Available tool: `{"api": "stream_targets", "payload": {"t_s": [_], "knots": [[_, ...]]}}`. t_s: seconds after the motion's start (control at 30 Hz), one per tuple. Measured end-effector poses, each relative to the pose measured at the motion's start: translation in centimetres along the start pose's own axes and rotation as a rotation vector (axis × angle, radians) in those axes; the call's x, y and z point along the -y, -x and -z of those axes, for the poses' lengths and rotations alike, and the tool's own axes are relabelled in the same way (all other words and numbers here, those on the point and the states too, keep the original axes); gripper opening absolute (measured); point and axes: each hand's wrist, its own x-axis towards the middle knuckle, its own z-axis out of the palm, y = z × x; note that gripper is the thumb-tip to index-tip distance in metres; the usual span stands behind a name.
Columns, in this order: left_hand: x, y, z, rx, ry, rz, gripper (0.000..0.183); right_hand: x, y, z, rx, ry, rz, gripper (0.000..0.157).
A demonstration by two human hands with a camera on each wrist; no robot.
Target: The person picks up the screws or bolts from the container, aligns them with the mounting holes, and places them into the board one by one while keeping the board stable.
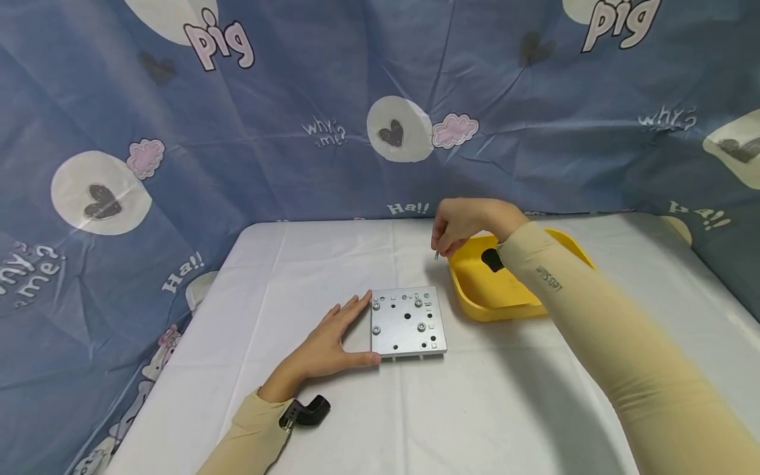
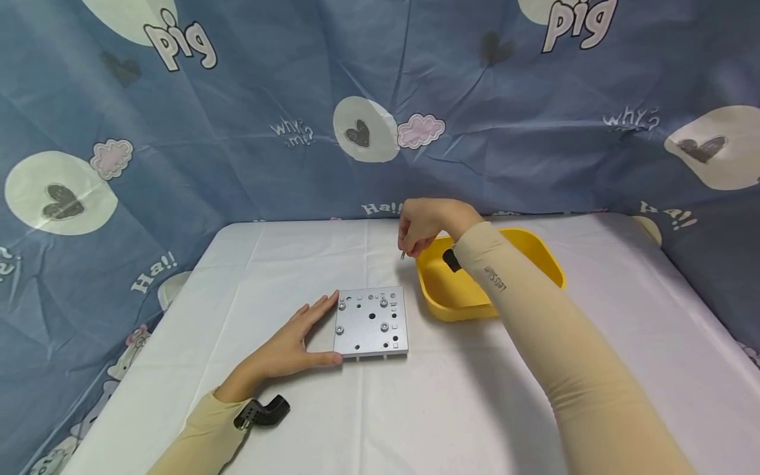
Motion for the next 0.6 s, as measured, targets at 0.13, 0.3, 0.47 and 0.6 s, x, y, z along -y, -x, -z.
{"api": "stream_targets", "payload": {"t_s": [0.13, 0.3, 0.47, 0.6], "knots": [[0.0, -0.1, 0.0, 0.002, -0.005, 0.000, 0.120, 0.4, -0.5, -0.2, 0.004, 0.010, 0.002, 0.012], [0.1, -0.1, 0.0, -0.002, -0.001, 0.002, 0.120, 1.2, -1.3, -0.5, 0.032, 0.009, 0.019, 0.014], [0.2, -0.1, -0.1, -0.001, 0.000, -0.006, 0.119, 1.8, -1.9, -0.9, 0.052, -0.003, 0.034, 0.014], [0.2, -0.2, 0.0, 0.006, -0.001, 0.002, 0.119, 2.2, -2.2, -1.4, 0.067, -0.003, 0.043, 0.014]]}}
